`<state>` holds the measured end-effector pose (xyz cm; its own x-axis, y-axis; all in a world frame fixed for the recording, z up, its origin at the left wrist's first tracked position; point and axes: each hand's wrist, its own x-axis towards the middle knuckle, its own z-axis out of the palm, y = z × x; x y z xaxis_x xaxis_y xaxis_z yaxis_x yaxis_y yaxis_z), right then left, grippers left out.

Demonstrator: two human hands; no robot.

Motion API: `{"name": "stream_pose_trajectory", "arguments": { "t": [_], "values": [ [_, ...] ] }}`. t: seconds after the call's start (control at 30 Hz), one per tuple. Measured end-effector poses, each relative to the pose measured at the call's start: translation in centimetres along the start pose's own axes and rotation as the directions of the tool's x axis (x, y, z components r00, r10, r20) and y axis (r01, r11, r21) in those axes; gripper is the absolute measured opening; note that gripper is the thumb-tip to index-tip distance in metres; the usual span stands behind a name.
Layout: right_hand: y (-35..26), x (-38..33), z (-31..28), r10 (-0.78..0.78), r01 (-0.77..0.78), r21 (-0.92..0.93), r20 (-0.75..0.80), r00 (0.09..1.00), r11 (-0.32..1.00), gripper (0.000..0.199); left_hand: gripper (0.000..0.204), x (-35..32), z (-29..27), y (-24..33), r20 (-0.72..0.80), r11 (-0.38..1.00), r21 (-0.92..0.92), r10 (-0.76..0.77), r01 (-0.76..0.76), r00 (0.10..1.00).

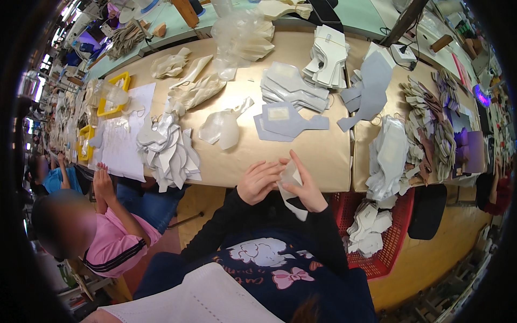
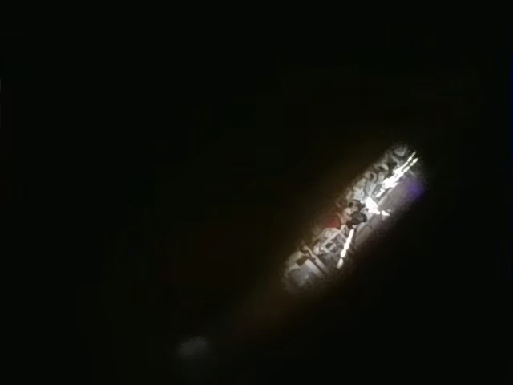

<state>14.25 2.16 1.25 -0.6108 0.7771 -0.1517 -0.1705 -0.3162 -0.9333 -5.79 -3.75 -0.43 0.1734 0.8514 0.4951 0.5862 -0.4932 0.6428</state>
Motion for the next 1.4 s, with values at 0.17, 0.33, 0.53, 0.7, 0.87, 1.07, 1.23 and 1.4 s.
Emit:
{"name": "stream_pose_trajectory", "arguments": {
  "t": [0.17,0.33,0.53,0.7,0.87,1.07,1.23,1.4],
  "values": [
    [-1.7,-2.1,-3.7,0.191,-0.179,0.067,-0.303,0.934,0.982,0.074,0.041,4.9,1.1,-2.1,-0.285,0.943,-0.011,-0.322,0.333,0.903],
    [-1.9,-3.1,-6.7,0.04,-0.162,-0.291,-0.384,0.923,0.943,0.065,0.068,9.3,2.1,-6.7,-0.367,0.753,0.212,-0.529,0.623,0.765],
    [-2.5,-5.6,-7.5,0.039,-0.184,-0.326,-0.404,0.914,0.927,0.042,0.052,9.5,1.2,-5.4,-0.34,0.848,-0.002,-0.499,0.531,0.797],
    [-3.7,-6.8,-8.4,-0.099,-0.102,-0.379,-0.476,0.874,0.92,0.034,0.05,7.1,0.5,0.5,-0.132,0.421,-0.851,-0.751,0.314,0.647],
    [-6.0,-7.5,-9.1,-0.061,-0.197,-0.454,-0.493,0.868,0.869,0.031,0.053,2.7,0.8,2.3,-0.098,0.576,-0.413,-0.798,0.705,0.594],
    [-8.0,-5.4,-5.2,0.141,-0.256,-0.357,-0.319,0.937,0.898,0.03,0.049,1.2,0.2,6.4,-0.084,0.876,-0.146,-0.474,0.46,0.876],
    [-6.9,-2.7,-0.7,0.126,-0.103,-0.507,0.011,0.992,0.855,0.049,0.03,1.1,0.2,8.4,0.137,0.518,-0.63,-0.66,0.579,0.739],
    [-4.9,-1.7,0.8,0.138,-0.167,-0.14,-0.193,0.971,0.976,0.061,0.014,0.1,-0.4,6.3,0.047,0.431,-0.674,-0.786,0.6,0.617]
  ]
}}
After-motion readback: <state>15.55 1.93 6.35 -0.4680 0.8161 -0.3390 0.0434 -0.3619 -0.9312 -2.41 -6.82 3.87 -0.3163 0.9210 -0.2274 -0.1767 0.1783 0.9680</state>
